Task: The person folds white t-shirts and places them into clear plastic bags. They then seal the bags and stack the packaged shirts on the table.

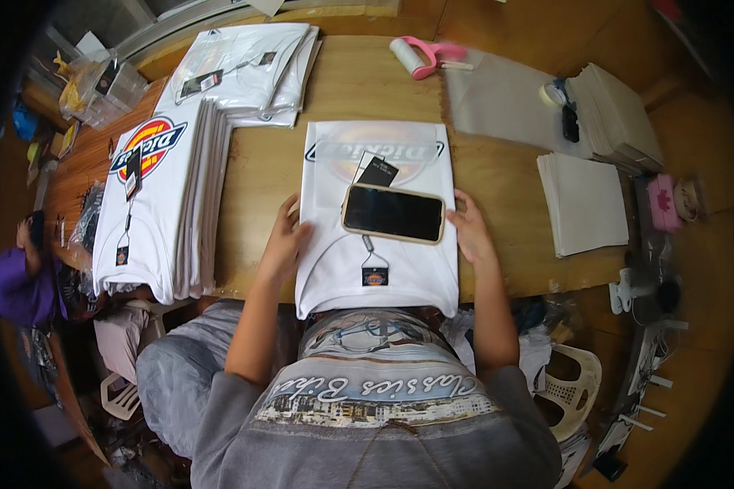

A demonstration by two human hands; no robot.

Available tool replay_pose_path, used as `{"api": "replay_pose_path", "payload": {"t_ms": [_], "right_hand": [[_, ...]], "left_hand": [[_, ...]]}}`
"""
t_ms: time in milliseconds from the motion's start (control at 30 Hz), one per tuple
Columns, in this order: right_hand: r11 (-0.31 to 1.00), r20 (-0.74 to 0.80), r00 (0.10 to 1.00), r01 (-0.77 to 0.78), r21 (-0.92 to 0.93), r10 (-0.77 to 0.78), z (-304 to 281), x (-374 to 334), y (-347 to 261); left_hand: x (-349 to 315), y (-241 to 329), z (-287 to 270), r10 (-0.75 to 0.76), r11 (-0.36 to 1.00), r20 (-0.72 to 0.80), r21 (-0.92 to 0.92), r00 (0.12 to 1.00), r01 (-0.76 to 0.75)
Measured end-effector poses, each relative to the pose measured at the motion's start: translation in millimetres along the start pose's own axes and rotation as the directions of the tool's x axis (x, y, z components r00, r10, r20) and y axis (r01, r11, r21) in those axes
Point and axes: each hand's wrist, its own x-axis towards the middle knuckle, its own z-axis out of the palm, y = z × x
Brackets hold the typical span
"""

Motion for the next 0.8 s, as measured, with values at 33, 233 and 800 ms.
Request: {"api": "replay_pose_path", "payload": {"t_ms": [33,233,800], "right_hand": [[0.980,-0.066,0.998,0.003,-0.199,-0.016,6,-15,-13],[0.901,-0.065,0.998,-0.019,-0.434,-0.010,-11,-39,-16],[0.731,-0.497,0.800,-0.112,-0.674,-0.336,-10,237,-84]], "left_hand": [[-10,-8,-5,0.133,0.981,-0.074,0.154,0.988,-0.121],[-78,-22,-11,0.076,0.916,0.034,0.393,0.997,-0.083],[-87,-4,-36,0.136,0.866,-0.169,0.499,0.976,-0.034]]}}
